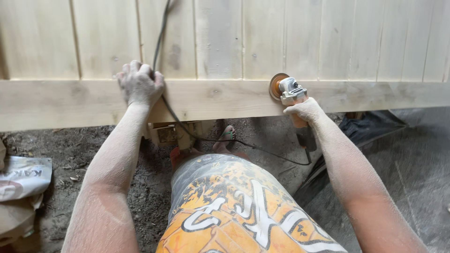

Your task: The person uses a power tool with a sanding attachment to smooth the surface of a wooden door panel. They move the tool across the wooden slats and along the edges while using their free hand to steady and rotate the door on the ground.

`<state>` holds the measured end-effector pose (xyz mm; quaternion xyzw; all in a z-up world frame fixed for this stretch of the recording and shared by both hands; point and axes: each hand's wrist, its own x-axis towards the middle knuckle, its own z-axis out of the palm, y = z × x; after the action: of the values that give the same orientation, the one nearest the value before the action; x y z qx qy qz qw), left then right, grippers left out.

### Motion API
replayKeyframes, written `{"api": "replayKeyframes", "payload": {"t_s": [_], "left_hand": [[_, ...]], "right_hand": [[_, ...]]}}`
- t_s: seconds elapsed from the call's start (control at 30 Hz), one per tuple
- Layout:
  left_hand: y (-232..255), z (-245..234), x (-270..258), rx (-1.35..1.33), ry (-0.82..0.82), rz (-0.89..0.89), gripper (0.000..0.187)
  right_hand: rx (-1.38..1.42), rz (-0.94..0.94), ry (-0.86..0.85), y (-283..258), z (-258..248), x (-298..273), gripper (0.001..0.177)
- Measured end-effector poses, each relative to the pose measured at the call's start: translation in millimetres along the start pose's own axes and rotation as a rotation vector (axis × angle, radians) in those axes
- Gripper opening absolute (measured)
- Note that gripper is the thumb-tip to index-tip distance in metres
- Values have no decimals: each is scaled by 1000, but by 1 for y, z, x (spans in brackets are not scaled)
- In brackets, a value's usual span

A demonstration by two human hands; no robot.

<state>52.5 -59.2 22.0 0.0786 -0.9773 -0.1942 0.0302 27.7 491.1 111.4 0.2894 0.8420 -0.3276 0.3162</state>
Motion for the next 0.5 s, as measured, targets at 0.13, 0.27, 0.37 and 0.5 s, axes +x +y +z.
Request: {"api": "replayKeyframes", "payload": {"t_s": [0.13,0.27,0.37,0.5], "left_hand": [[2,-1,-3,119,17,16,21],[0,2,-1,109,-5,-6,22],[0,3,-3,108,4,-2,24],[8,-2,-4,113,38,-19,25]], "right_hand": [[24,95,39,16,-38,11,56],[141,148,81,44,-89,24,50],[217,171,82,75,-129,40,53],[413,226,95,111,-171,67,52]]}}
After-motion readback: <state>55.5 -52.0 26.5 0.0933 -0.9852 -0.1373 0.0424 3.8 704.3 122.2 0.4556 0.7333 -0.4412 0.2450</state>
